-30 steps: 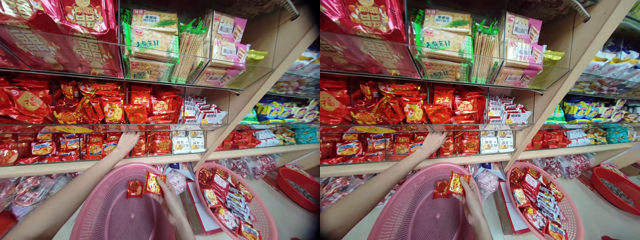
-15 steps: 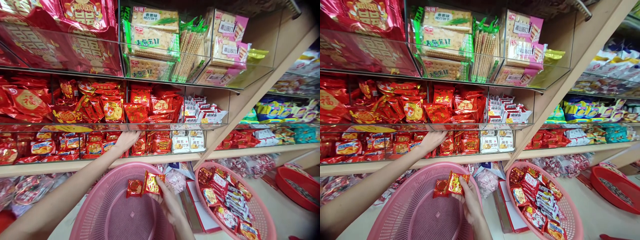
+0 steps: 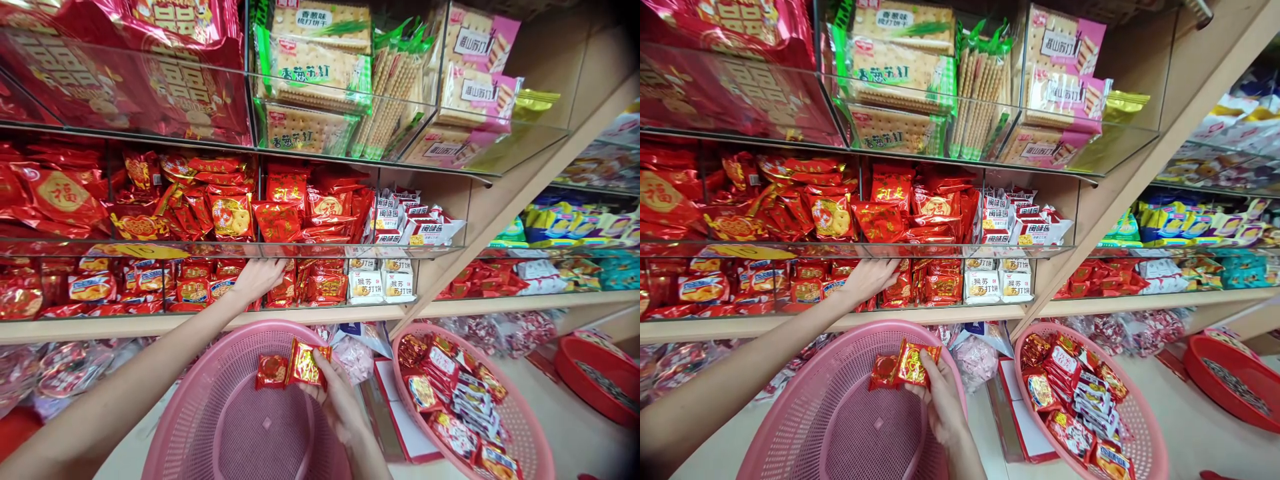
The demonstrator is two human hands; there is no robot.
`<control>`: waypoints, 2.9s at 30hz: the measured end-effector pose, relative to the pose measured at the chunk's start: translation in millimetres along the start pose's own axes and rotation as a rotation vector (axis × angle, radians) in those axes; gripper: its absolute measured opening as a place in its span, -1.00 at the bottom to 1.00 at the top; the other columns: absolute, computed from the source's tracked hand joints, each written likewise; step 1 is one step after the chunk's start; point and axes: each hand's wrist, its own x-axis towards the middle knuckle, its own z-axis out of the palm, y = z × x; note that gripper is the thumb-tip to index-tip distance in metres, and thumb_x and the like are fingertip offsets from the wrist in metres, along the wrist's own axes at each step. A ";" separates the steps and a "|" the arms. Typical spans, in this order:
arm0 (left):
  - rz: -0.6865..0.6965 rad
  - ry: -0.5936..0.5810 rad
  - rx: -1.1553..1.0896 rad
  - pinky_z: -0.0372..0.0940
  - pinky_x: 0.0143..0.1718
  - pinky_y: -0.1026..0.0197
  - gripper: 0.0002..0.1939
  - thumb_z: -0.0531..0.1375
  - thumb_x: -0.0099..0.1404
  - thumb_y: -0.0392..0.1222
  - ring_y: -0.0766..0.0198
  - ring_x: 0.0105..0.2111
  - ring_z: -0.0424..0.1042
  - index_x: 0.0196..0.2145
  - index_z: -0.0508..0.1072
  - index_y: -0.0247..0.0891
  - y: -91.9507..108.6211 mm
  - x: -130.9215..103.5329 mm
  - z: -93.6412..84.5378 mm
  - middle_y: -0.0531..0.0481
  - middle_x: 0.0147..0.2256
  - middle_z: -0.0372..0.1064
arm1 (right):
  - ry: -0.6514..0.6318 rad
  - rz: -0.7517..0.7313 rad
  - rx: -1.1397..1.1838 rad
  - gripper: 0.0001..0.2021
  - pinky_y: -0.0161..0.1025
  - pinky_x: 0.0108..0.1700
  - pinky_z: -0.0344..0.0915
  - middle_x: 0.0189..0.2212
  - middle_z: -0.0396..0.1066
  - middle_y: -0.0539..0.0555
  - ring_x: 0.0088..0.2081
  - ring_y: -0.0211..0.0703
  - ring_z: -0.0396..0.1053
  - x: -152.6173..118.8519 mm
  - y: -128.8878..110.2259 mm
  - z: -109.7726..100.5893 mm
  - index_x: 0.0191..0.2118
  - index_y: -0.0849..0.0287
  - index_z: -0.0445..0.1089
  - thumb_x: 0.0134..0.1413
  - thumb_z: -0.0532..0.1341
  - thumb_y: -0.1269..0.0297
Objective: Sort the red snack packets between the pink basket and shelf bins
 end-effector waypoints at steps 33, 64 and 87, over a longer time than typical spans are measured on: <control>0.060 0.229 -0.324 0.02 0.14 -0.05 -0.28 0.03 0.35 -0.01 0.06 0.00 0.29 0.30 -0.16 -0.40 23.6 -58.3 -19.7 -0.27 -0.01 0.32 | -0.054 -0.002 -0.056 -0.68 -0.33 -0.32 0.49 -0.21 0.54 0.07 -0.27 -0.23 0.47 9.6 4.5 6.6 -0.13 0.20 0.45 -0.01 0.30 0.16; 0.165 -0.348 -0.505 -0.01 0.20 -0.01 -0.48 0.03 0.33 -0.04 0.05 0.15 0.19 0.21 0.16 -0.20 82.1 -156.2 52.7 -0.16 0.16 0.22 | 0.121 -0.005 0.034 -0.65 -0.37 -0.42 0.46 -0.34 0.56 0.03 -0.38 -0.26 0.48 0.6 -3.4 -13.4 -0.23 0.23 0.45 -0.18 0.40 0.17; -0.257 0.333 -0.551 0.26 -0.12 0.06 -0.78 0.02 0.37 -0.19 0.10 -0.17 0.36 -0.20 0.44 -0.28 53.6 10.6 11.9 -0.15 -0.18 0.43 | 0.088 -0.007 0.092 -0.60 -0.31 -0.39 0.46 -0.31 0.56 0.08 -0.38 -0.22 0.48 -11.0 -22.7 -6.6 -0.18 0.20 0.45 -0.04 0.28 -0.01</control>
